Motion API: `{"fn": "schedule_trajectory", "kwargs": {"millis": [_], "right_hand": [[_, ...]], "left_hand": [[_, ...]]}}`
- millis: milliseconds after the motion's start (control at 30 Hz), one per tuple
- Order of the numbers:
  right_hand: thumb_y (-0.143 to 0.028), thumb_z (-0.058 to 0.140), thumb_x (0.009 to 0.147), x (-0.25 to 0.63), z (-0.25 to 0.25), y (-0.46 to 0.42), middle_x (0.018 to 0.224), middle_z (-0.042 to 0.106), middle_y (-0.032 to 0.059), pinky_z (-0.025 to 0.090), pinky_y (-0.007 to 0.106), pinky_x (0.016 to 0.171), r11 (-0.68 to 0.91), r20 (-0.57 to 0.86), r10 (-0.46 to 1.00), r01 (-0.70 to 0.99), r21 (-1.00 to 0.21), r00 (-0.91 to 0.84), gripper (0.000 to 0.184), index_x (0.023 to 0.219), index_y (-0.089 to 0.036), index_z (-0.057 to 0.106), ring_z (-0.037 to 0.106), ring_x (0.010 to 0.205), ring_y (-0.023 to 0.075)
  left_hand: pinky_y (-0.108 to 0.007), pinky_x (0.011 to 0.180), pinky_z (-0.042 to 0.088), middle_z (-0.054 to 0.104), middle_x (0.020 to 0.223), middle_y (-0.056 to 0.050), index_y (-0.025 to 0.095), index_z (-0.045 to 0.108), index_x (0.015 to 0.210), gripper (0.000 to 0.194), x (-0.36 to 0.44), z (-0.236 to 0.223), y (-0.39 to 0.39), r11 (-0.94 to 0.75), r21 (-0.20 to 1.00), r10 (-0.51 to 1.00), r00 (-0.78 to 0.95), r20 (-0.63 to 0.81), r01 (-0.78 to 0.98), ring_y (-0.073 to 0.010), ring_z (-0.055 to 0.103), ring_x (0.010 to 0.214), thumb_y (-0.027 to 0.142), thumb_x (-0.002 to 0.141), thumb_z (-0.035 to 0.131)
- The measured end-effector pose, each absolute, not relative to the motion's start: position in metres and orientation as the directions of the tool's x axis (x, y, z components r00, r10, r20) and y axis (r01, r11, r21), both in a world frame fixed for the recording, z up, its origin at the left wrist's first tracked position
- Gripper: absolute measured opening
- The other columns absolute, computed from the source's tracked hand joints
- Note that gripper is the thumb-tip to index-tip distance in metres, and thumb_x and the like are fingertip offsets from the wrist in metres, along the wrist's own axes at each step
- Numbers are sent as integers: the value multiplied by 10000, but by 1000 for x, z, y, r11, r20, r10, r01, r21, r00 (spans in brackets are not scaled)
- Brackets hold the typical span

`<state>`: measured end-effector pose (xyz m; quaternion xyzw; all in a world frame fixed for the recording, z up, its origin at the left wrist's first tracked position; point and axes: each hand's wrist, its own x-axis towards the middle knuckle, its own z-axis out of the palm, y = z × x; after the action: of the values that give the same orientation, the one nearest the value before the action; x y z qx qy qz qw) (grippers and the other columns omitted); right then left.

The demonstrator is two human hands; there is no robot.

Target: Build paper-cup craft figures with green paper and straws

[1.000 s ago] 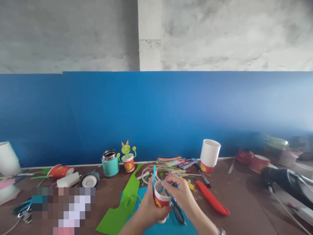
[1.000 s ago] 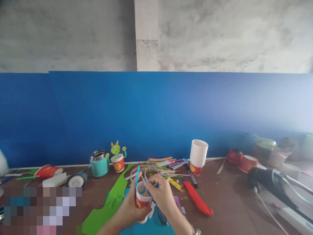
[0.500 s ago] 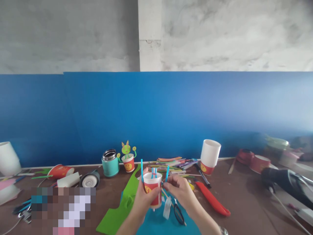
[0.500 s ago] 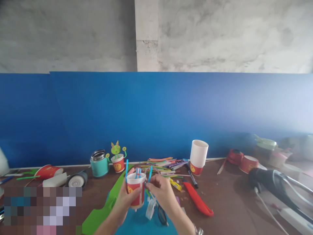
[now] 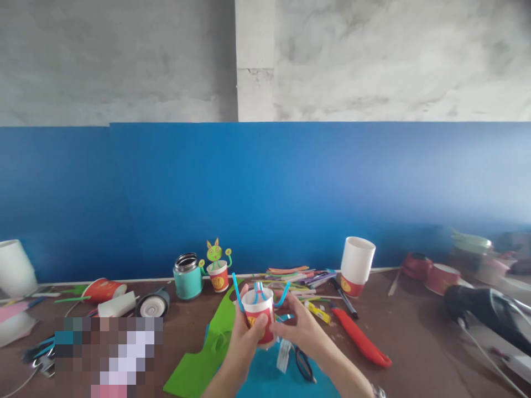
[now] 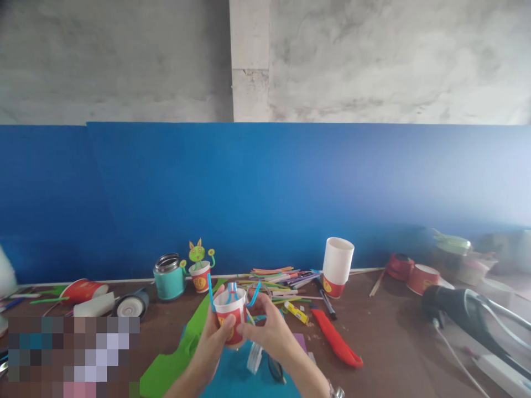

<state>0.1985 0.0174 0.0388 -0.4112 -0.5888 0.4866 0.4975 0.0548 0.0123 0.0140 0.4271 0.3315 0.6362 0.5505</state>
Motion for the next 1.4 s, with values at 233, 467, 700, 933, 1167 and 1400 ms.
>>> {"fn": "schedule_trajectory", "kwargs": {"millis": [233, 467, 700, 933, 1167, 1400], "right_hand": [[-285, 756, 627, 184, 38, 4, 739, 663, 15, 471, 244, 580, 49, 37, 949, 32, -998, -315, 349, 925, -164, 617, 591, 645, 160], [-311, 708, 641, 182, 38, -2, 613, 565, -27, 409, 204, 469, 34, 21, 938, 31, -999, -347, 283, 840, -165, 570, 492, 514, 105], [-458, 696, 677, 173, 41, -12, 696, 603, 14, 421, 211, 526, -11, 32, 925, -109, -994, -380, 393, 884, -152, 563, 539, 598, 125], [-526, 706, 663, 169, 36, -14, 768, 614, 24, 472, 245, 547, -15, 36, 928, -136, -991, -370, 534, 1002, -147, 543, 568, 619, 141], [-591, 702, 653, 168, 37, -14, 795, 606, 25, 449, 227, 512, 4, 51, 946, -145, -989, -321, 596, 1024, -158, 529, 564, 637, 141], [-584, 607, 765, 179, 46, -7, 919, 642, 65, 482, 307, 731, 154, 166, 950, -67, -986, -263, 490, 1015, -166, 559, 596, 852, 204]], "left_hand": [[-410, 1024, 386, 625, 1224, -114, 179, 652, 1113, 521, 48, 35, 9, -110, 862, 994, -34, 107, -495, -313, 534, 1172, 516, 717, 691], [-322, 776, 503, 745, 890, -98, 139, 704, 872, 341, 42, 56, 8, -12, 876, 999, 35, 33, -481, -264, 678, 870, 379, 645, 788], [-304, 755, 518, 739, 835, -51, 172, 646, 784, 306, 50, 60, 1, -57, 714, 998, -66, 15, -698, -239, 689, 851, 364, 616, 815], [-331, 770, 531, 741, 820, -44, 175, 628, 780, 362, 54, 63, -6, -74, 650, 985, -155, -69, -757, -259, 693, 859, 375, 565, 841], [-360, 895, 489, 681, 1117, -112, 176, 658, 1012, 463, 50, 59, -5, -105, 704, 992, -126, 22, -703, -301, 605, 1086, 442, 652, 777], [-410, 942, 458, 666, 1140, -152, 155, 592, 1209, 631, 50, 57, -3, -33, 838, 992, 84, 93, -545, -331, 582, 1111, 371, 651, 792]]}}
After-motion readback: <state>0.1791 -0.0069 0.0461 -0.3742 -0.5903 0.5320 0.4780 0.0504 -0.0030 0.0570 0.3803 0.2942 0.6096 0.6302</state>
